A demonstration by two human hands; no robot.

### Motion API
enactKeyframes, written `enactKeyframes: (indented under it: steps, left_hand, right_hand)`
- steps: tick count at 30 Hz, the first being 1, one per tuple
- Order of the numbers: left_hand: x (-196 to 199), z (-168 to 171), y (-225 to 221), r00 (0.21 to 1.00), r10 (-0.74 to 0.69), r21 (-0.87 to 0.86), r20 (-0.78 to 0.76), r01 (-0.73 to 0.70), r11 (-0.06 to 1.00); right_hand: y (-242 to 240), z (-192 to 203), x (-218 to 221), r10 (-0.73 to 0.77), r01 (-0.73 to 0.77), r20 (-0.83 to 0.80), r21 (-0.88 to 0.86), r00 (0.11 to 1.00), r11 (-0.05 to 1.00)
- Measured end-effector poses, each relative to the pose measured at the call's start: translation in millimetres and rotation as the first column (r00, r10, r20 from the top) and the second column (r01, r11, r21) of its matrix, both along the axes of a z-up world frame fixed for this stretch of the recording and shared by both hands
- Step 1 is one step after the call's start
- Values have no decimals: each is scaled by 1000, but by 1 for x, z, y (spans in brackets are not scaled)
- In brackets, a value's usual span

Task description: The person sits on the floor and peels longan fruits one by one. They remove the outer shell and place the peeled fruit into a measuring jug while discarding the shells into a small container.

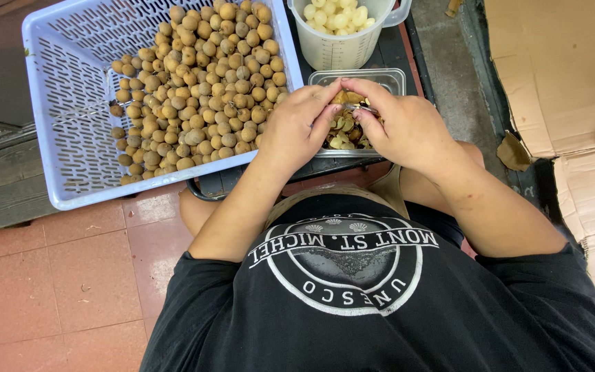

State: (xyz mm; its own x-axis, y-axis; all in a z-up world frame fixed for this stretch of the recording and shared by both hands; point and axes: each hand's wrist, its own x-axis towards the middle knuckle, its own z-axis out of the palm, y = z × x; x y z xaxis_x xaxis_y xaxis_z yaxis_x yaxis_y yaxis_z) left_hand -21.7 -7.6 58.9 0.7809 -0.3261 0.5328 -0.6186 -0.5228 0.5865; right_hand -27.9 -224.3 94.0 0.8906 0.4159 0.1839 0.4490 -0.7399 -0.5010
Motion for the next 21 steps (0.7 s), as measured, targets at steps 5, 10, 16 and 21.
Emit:
enactKeyframes:
  steps: [5, 10, 16, 21]
  left_hand:
    - [-2, -2, 0, 998, 12, 4, 67, -12, 1000]
    - [-2, -4, 2, 995, 9, 9, 102, -10, 1000]
    - [-3, -3, 0, 996, -15, -32, 86, 18, 999]
    - [-3, -7, 2, 999, -38, -141, 0, 38, 989]
  right_hand:
    - [1, 6, 3, 38, -27, -155, 74, 987, 997]
    - [0, 12, 5, 79, -65, -214, 70, 974, 995]
    - [5, 13, 6, 55, -37, -211, 88, 976, 995]
    - [7, 5, 5, 25, 25, -226, 217, 974, 976]
